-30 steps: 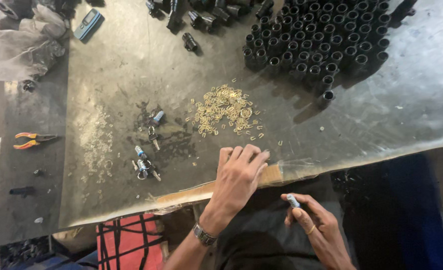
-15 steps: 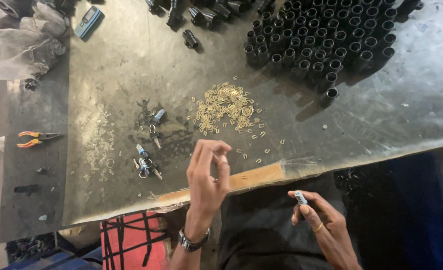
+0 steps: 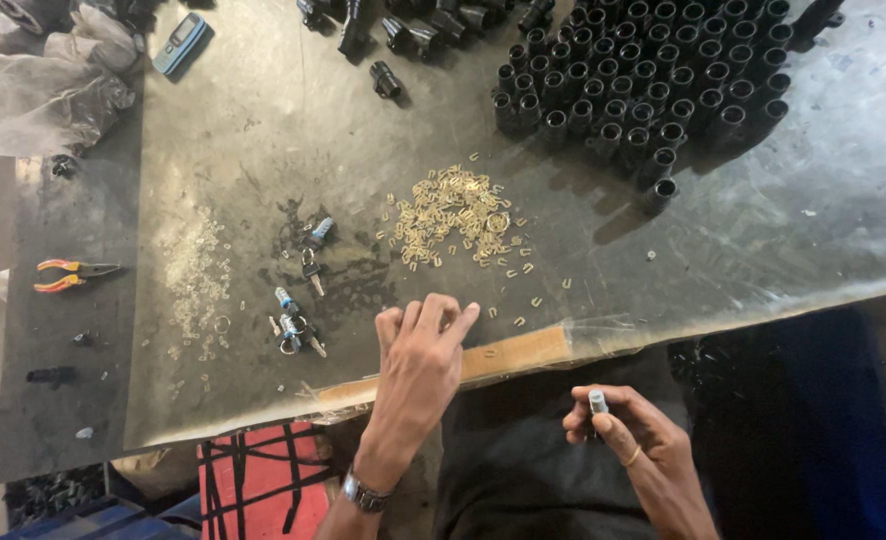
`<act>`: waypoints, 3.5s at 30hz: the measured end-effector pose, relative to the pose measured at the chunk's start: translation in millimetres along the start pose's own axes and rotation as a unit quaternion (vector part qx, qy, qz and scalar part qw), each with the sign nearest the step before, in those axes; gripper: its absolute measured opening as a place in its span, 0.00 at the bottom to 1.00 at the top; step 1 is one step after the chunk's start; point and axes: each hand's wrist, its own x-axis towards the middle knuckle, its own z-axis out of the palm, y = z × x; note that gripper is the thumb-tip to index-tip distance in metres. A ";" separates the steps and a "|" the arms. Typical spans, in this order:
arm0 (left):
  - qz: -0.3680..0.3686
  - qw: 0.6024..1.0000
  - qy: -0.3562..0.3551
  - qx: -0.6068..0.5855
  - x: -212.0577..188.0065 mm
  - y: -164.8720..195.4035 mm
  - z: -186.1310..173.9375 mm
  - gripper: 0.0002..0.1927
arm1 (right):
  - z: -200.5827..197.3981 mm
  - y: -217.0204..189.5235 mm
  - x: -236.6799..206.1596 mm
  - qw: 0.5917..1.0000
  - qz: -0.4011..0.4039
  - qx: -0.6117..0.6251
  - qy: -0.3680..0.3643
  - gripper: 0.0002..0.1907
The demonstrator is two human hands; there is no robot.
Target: The person sits at a workbench assembling electrical connectors. They pick up a black cylindrical housing, insert small brass contact terminals into it by hand, press the contacts into place, and set the finished connector down with the completed units on the bench.
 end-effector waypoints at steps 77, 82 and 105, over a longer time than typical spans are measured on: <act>-0.132 0.584 0.007 -0.801 -58.7 45.4 27.8 0.06 | -7.3 -63.5 -3.0 0.913 -0.240 -0.330 0.017 0.13; -0.234 0.544 0.026 -0.806 -53.5 40.2 29.2 0.07 | -14.8 -120.8 73.2 0.840 -0.340 -0.349 0.240 0.17; -0.263 0.477 0.068 -0.836 -61.0 49.3 37.9 0.10 | 61.9 -48.3 -9.6 0.979 -0.191 -0.071 0.014 0.12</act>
